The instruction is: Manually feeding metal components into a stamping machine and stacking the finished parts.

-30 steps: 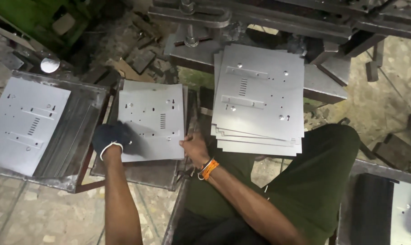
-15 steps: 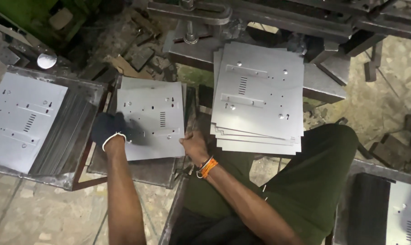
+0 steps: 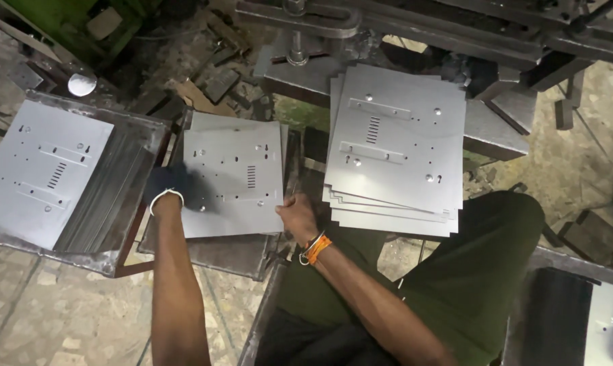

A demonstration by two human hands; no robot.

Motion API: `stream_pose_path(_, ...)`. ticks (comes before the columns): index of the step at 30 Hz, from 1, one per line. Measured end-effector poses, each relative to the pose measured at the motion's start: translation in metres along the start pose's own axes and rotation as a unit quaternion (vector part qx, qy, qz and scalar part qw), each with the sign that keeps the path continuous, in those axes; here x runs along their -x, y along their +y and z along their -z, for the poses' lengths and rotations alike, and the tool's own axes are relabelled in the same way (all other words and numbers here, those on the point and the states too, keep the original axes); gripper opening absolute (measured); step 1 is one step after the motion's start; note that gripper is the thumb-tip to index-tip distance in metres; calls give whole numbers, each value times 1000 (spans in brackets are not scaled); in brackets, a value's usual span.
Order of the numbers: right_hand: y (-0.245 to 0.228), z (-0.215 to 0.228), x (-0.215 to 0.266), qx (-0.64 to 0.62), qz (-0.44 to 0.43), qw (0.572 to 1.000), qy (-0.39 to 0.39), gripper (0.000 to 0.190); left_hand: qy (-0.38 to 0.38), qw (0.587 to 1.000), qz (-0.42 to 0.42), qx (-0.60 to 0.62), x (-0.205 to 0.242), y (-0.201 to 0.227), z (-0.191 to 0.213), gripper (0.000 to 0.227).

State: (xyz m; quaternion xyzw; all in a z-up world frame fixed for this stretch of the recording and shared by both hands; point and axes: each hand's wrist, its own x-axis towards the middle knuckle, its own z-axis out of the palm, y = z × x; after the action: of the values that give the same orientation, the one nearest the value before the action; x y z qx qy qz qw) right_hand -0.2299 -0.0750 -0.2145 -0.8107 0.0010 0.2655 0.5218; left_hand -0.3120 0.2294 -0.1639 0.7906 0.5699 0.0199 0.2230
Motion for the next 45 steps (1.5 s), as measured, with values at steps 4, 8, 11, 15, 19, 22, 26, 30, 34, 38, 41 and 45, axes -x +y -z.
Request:
stream_pose_path(4,-23,7,16,34,-23,999,-24,28,33,993,-89,-76,7,16,-2,53)
stream_pose_path(8,10,-2,-7,-37,-21,998,-38,27,56,997,-51,-23,-2,8,-11,43)
stream_pose_path(11,13,-3,-2,-51,-4,998,-46,28,59,997,-45,-15,5,0,-9,38)
stream_pose_path(15,4,0,-1,-99,-42,992,-68,32,72,997,-19,-4,5,4,-6,36)
stream_pose_path(19,-8,4,5,-87,-60,992,-69,31,93,995,-29,-17,16,10,7,34)
stream_pose_path(22,-16,8,8,-111,-57,989,-73,33,71,997,-30,-18,14,13,12,39)
stream_pose_path(26,-39,22,21,-82,-72,990,-88,32,38,991,5,127,16,11,15,65)
stream_pose_path(30,-75,40,46,-119,-59,973,-189,19,67,990,13,127,41,23,35,70)
stream_pose_path(34,-103,39,57,-118,-77,967,-214,21,6,977,0,211,49,18,56,59)
stream_pose_path(38,-131,40,44,-271,112,938,-185,22,-7,934,12,356,51,16,70,53)
stream_pose_path(41,-122,40,11,-282,184,932,-136,15,-14,925,-52,377,48,14,71,52)
stream_pose_path(45,-174,68,25,-105,210,970,-62,12,8,912,-144,385,51,34,87,56)
